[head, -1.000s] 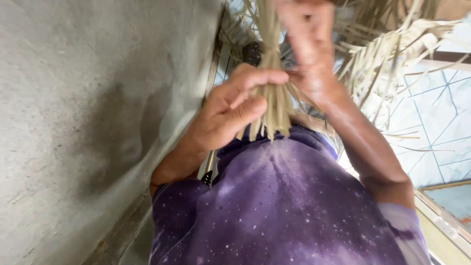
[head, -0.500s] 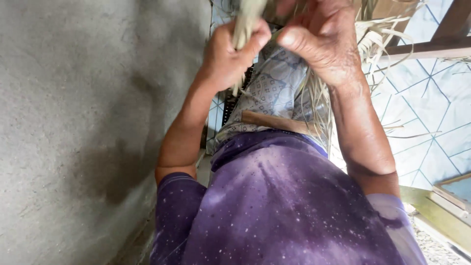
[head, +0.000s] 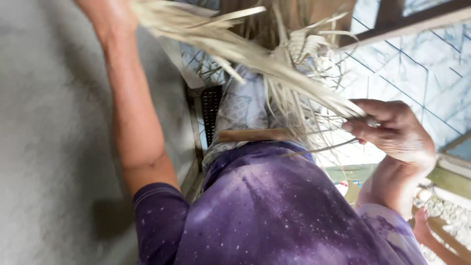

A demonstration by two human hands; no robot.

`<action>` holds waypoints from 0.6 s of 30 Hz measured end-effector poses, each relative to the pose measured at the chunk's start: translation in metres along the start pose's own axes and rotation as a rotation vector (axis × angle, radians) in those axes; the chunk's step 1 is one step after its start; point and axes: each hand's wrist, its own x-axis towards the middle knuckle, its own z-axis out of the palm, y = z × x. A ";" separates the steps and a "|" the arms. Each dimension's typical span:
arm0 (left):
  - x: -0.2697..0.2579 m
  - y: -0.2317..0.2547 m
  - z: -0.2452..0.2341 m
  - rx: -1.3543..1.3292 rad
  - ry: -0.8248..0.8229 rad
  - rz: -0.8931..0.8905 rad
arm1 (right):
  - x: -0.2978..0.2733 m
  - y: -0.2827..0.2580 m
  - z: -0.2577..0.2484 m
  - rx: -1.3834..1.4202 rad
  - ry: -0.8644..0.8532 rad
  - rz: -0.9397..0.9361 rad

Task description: The person is weaving thin, dried plant strips together to form a mat, using their fingers to interlace the pieces and a small wooden tool to tighten the weave.

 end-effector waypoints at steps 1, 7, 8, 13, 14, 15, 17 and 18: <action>0.010 -0.014 -0.005 0.034 0.051 0.017 | -0.014 -0.005 -0.002 -0.001 0.148 0.187; 0.069 -0.090 -0.080 0.215 0.345 0.061 | -0.021 0.057 -0.022 -0.010 0.275 0.780; 0.075 -0.108 -0.091 0.225 0.437 0.007 | -0.011 0.055 -0.024 -0.142 0.188 0.876; 0.058 -0.061 -0.089 0.404 0.363 -0.230 | -0.017 0.079 -0.027 -0.306 0.283 0.654; 0.058 -0.059 -0.097 0.387 0.372 -0.266 | -0.018 0.079 -0.027 -0.265 0.346 0.517; 0.057 -0.058 -0.103 0.388 0.365 -0.270 | -0.020 0.083 -0.024 -0.262 0.351 0.523; 0.058 -0.056 -0.112 0.480 0.261 -0.316 | -0.023 0.089 -0.020 -0.307 0.435 0.182; 0.068 -0.077 -0.148 0.480 0.253 -0.321 | -0.023 0.086 -0.019 -0.307 0.441 0.190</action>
